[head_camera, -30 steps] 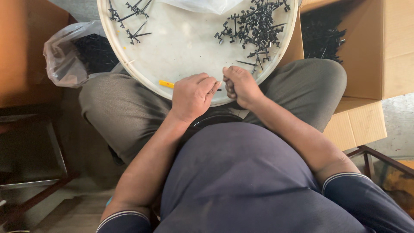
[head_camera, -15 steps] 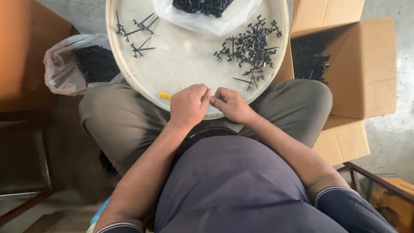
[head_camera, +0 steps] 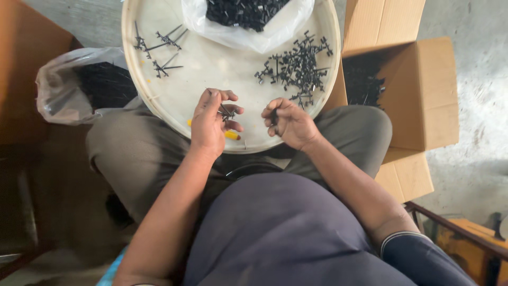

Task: The person sits on the floor and repeatedly picks up nails and plastic wall anchors from a white basin, then inserts the nails into the anchors by hand. The assembled fasteners are placed back into the basin.

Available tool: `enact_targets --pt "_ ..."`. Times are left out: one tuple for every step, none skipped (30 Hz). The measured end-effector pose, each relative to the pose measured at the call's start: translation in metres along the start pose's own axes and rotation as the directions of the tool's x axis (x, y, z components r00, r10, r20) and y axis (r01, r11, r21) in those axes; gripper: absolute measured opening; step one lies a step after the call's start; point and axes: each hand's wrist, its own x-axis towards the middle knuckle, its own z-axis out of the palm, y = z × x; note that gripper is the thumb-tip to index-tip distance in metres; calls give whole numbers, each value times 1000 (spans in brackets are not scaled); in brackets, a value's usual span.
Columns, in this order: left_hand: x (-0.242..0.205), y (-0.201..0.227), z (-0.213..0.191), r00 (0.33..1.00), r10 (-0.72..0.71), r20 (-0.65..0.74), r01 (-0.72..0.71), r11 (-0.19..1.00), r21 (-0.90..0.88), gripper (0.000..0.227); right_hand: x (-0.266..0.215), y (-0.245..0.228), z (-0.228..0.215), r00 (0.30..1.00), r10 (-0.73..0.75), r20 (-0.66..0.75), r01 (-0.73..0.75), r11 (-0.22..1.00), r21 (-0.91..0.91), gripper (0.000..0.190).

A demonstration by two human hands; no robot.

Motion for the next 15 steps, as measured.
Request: enact_targets --pt "0 3 2 1000 -6 10 6 1000 -6 17 2 -10 1 997 -62 -46 58 994 -93 13" --pt "1 5 4 1000 -12 20 13 1000 -13 17 5 -21 3 988 -129 -86 111 976 -187 16" --pt "1 5 4 999 11 36 -11 1000 -19 16 7 -32 6 964 -206 -169 114 892 -437 19" --pt "3 5 4 998 35 52 -34 999 -26 15 9 -43 10 927 -301 -225 84 750 -657 22" --pt "4 4 2 996 60 66 -59 998 -31 14 13 -51 15 880 -404 -250 23 561 -828 25" --pt "6 2 0 997 62 53 -62 998 3 12 16 -58 20 863 -486 -138 6 283 -959 24" --pt "7 0 -3 997 59 40 -60 997 39 11 19 -62 24 849 -529 -7 -20 -18 -1000 24" --pt "6 -2 -5 998 56 27 -58 995 75 10 21 -64 28 837 -530 133 -51 -316 -947 24" --pt "7 -4 -6 999 42 25 -44 997 68 11 24 -64 31 816 -539 208 -18 -385 -923 24" --pt "9 -5 -6 999 28 24 -30 998 61 13 28 -66 33 792 -541 283 11 -451 -892 23" --pt "9 -6 -6 1000 13 21 -14 998 55 16 31 -66 35 764 -538 356 37 -515 -857 23" --pt "10 -6 -6 1000 -21 12 20 998 51 17 33 -65 37 774 -535 338 11 -523 -852 19" --pt "10 -6 -6 998 -56 1 55 997 48 19 35 -63 38 784 -532 319 -15 -530 -848 15" --pt "9 -5 -6 996 -90 -10 91 995 45 21 35 -61 39 794 -529 299 -40 -536 -843 12" --pt "9 -5 -6 998 -70 -1 70 991 116 23 33 -59 41 788 -531 311 -19 -526 -851 13"
